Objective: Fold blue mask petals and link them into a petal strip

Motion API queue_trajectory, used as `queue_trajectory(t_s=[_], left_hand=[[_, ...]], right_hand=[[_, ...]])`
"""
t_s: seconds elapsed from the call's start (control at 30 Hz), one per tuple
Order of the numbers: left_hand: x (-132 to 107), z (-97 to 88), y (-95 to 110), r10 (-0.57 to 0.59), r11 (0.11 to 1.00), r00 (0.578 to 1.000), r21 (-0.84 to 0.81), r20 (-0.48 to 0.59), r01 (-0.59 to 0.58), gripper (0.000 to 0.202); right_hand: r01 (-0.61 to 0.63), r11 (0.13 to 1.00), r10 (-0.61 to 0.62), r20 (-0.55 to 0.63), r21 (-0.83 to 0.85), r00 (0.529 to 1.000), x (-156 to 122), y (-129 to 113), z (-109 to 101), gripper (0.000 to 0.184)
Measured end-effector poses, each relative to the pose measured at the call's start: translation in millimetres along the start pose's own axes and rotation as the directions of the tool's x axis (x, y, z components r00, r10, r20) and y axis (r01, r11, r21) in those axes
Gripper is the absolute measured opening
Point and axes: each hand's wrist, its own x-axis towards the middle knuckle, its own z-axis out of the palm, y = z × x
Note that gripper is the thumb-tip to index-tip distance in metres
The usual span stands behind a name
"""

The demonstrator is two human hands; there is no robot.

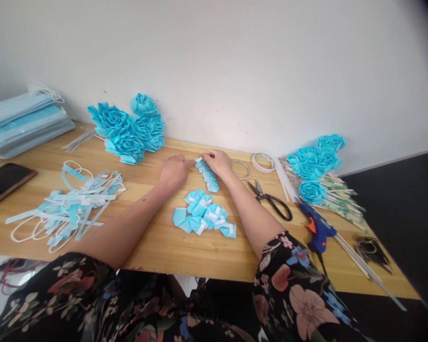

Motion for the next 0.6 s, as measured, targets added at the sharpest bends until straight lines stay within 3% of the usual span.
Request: queue_trajectory(t_s=[0.6], left_hand=[[0.7, 1.7, -0.5, -0.002, 1.0, 1.0, -0.025, -0.016, 0.002, 0.048]], right_hand=[[0.023, 1.0, -0.023, 0.016, 0.021, 1.0, 2.6, 4.6, 5.5, 0.013]])
